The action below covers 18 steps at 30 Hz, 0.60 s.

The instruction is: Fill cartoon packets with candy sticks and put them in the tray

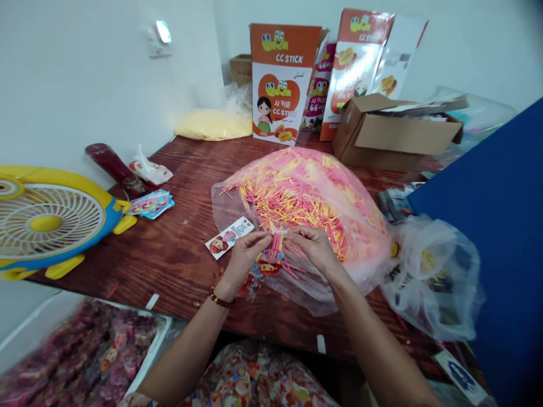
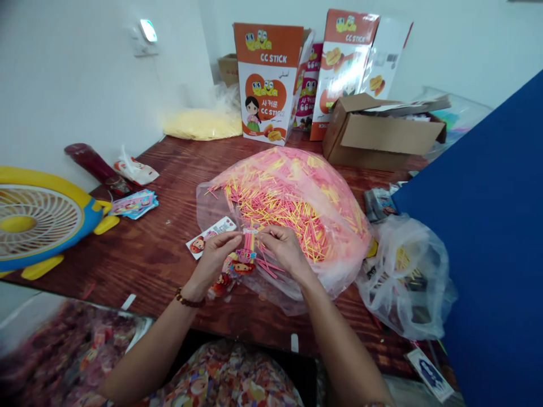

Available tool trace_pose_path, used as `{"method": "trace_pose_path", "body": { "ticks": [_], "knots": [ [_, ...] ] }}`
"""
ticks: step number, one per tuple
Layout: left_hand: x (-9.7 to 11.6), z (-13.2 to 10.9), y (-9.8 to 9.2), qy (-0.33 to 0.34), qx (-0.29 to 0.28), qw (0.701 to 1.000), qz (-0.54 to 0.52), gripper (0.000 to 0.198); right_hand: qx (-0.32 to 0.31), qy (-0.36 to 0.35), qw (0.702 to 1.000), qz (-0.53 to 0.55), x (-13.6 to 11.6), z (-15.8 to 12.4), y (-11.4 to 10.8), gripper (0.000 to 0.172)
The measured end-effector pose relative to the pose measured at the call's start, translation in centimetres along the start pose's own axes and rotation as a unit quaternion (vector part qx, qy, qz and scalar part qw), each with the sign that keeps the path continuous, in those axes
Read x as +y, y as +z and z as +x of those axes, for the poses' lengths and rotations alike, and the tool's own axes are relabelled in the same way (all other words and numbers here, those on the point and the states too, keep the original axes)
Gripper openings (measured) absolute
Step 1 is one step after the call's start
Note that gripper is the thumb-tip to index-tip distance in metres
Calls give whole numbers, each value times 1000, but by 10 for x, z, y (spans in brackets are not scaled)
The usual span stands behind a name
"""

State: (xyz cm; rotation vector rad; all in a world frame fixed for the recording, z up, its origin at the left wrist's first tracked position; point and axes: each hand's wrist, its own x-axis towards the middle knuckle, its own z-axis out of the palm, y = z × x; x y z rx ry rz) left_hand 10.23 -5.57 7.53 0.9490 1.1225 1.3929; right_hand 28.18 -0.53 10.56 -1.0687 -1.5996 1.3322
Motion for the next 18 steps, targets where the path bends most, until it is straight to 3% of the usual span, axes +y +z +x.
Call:
{"method": "trace_pose_path", "body": {
  "ticks": [4,9,15,18],
  "knots": [
    [0,-4,-7,-121,-97,987,-31,30,16,19,999,46,6,-1,9,25],
    [-3,-8,-13,-105,-62,993,-1,27,-1,43,995,88,21,-2,20,26],
    [-3,-13,-25,-114,-50,991,47,31,-82,75,988,112,42,-3,34,24],
    [-6,-16,-32,-116,-43,991,50,37,-88,67,989,99,48,-6,46,24]
  ]
}}
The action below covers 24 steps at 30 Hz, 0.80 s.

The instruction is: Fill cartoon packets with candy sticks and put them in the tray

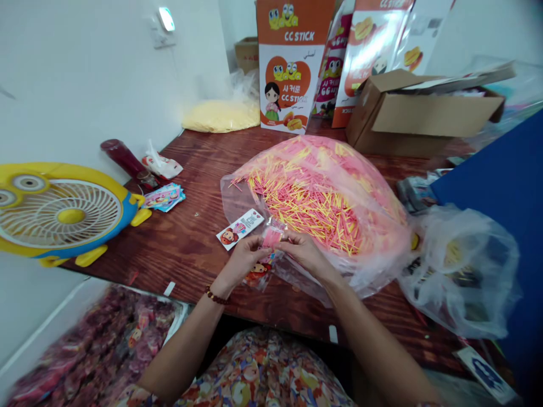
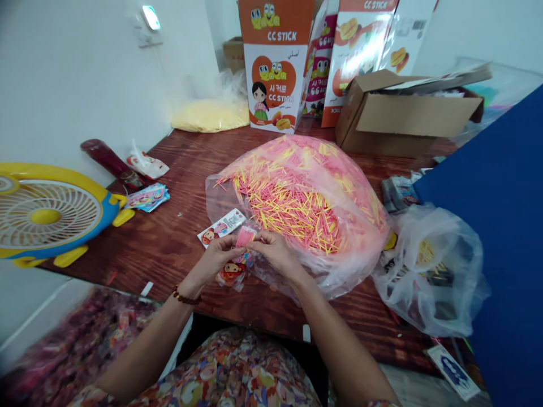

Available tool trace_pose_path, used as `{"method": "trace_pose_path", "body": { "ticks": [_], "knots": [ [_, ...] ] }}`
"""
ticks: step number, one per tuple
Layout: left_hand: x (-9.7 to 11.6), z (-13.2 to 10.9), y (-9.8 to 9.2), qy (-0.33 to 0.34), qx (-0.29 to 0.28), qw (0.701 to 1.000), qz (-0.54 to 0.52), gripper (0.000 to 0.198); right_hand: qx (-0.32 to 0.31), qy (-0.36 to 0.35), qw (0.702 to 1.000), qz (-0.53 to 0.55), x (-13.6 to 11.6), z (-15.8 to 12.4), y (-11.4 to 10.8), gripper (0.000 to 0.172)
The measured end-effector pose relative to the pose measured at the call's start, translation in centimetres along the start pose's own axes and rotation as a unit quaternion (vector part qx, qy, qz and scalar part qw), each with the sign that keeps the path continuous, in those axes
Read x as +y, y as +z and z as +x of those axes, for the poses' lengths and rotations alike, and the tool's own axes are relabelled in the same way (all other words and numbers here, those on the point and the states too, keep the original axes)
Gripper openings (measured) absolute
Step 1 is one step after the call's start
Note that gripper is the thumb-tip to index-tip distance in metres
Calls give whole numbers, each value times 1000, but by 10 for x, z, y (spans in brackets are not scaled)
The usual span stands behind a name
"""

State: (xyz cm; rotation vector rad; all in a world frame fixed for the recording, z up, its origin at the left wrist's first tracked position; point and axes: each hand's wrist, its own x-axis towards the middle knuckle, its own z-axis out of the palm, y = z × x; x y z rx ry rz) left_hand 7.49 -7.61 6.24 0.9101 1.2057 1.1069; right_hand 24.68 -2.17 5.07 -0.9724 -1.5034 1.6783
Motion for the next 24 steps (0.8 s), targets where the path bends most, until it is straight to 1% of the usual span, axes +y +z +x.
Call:
{"method": "trace_pose_path", "body": {
  "ticks": [2,5,8,13,15,17,19,20,22,24],
  "knots": [
    [-4,-3,-4,-5,13,1000,3,39,5,0,1000,7,4,1,9,23],
    [-8,-9,-9,-10,24,1000,-6,38,33,2,999,21,10,3,22,23],
    [-13,-19,-19,-26,19,999,-3,36,53,14,998,-10,18,-3,34,26],
    [-31,-47,-43,-67,-1,996,62,32,1,46,992,-114,33,-31,52,28],
    [-37,-54,-50,-67,9,995,79,36,-3,51,989,-141,37,-36,53,29],
    [-39,-53,-53,-43,35,992,114,40,15,55,986,-156,37,-32,48,30],
    [-40,-45,-53,5,68,982,178,40,40,53,982,-179,33,-19,38,31],
    [-40,-40,-52,37,86,970,223,39,50,52,977,-199,31,-11,32,30],
    [-41,-28,-49,103,109,934,325,36,63,56,963,-256,27,2,21,29],
    [-45,-20,-47,142,102,897,407,35,70,57,946,-310,26,8,11,28]
  ]
}}
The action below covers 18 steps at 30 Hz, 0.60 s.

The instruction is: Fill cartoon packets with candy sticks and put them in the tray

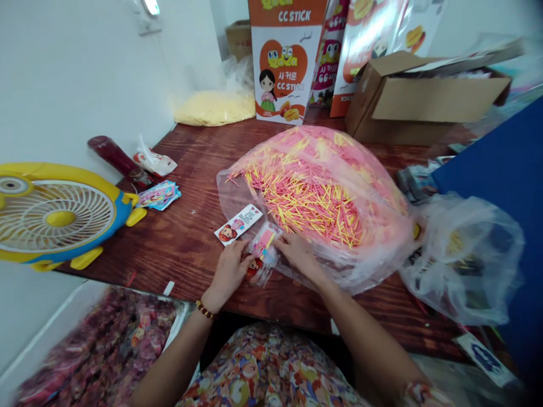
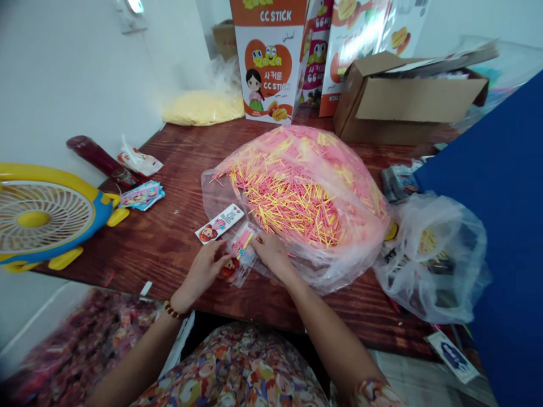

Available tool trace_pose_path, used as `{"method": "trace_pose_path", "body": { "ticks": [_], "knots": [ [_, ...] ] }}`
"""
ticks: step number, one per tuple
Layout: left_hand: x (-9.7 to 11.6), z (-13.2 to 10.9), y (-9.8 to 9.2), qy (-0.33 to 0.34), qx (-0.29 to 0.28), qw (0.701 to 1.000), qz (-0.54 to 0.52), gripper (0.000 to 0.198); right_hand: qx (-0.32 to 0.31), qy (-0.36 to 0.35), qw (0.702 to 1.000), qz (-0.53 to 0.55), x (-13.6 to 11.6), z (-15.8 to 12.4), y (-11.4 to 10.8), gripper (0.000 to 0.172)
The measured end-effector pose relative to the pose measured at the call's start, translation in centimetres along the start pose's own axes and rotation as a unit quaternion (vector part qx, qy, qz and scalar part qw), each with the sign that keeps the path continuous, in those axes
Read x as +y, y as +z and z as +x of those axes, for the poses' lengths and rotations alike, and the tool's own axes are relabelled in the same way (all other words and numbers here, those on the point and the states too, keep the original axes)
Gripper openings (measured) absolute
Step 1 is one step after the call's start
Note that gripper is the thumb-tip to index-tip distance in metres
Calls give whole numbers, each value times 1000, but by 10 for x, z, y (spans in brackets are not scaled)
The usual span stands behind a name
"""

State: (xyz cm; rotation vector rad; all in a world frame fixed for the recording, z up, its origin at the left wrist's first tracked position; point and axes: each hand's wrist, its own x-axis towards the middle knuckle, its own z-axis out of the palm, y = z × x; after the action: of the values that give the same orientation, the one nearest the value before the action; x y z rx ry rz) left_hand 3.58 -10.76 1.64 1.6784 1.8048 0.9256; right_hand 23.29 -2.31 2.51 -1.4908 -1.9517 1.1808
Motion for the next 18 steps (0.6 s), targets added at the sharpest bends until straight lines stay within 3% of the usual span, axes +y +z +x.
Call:
{"method": "trace_pose_path", "body": {
  "ticks": [2,6,9,12,14,18],
  "knots": [
    [-3,2,6,15,-16,999,30,37,14,-8,999,-29,5,-2,-6,25],
    [-12,2,8,-35,-23,999,-5,47,52,-3,998,-36,25,-16,-35,14],
    [-17,8,5,-48,-21,998,-16,52,107,25,993,-49,47,-23,-83,23],
    [-17,18,5,-42,-31,999,-2,53,188,104,970,-114,73,-22,-137,29],
    [-15,24,7,-35,-39,999,4,54,178,178,946,-206,86,-18,-162,31],
    [-11,40,8,-14,-17,998,51,53,154,223,926,-261,93,-7,-169,28]
  ]
}}
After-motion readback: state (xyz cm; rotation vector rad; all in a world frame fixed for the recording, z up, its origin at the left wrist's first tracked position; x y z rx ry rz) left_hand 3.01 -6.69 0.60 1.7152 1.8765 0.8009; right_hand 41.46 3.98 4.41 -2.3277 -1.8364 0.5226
